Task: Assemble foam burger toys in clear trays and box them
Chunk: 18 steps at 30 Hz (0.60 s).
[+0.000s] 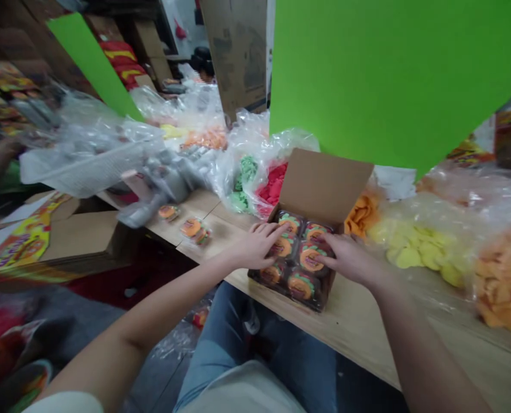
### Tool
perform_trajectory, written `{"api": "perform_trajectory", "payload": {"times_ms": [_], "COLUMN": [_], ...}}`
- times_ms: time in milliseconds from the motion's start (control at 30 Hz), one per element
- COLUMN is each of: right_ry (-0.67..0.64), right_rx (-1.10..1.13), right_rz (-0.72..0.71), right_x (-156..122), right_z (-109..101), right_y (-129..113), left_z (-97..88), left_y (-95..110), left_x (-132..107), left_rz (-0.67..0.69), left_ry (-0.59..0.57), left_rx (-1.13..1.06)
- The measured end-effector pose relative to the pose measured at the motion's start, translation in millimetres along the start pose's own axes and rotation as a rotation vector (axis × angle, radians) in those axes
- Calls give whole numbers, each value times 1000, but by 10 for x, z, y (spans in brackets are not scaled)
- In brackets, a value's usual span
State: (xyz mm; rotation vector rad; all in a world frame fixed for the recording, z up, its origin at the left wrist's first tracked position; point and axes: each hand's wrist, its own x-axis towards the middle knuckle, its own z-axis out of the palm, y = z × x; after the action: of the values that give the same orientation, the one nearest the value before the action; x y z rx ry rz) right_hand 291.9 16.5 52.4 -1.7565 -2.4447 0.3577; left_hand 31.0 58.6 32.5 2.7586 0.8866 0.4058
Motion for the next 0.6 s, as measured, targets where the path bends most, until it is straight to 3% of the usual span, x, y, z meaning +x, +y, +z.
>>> {"api": "perform_trajectory", "payload": {"times_ms": [133, 233, 300, 433, 600], "right_ry": [-38, 84, 149, 177, 82], "right_rx": [77, 99, 94, 26, -98], "right_rz": [-9, -19, 2, -38, -85], "right_x": [-72, -209, -260, -184, 27], "right_z": [-36, -40, -56, -95, -18], "right_y": [3, 26, 17, -112, -264], "left_z": [10, 56, 94, 175, 331], "left_y": [-146, -272, -263, 13, 315], "left_x": [-148, -291, -367, -392, -267], "left_rz": [21, -130, -221, -153, -78], "left_ry": [181, 422, 474, 381, 214], "left_rx": [-154, -248, -271, -184, 1]}}
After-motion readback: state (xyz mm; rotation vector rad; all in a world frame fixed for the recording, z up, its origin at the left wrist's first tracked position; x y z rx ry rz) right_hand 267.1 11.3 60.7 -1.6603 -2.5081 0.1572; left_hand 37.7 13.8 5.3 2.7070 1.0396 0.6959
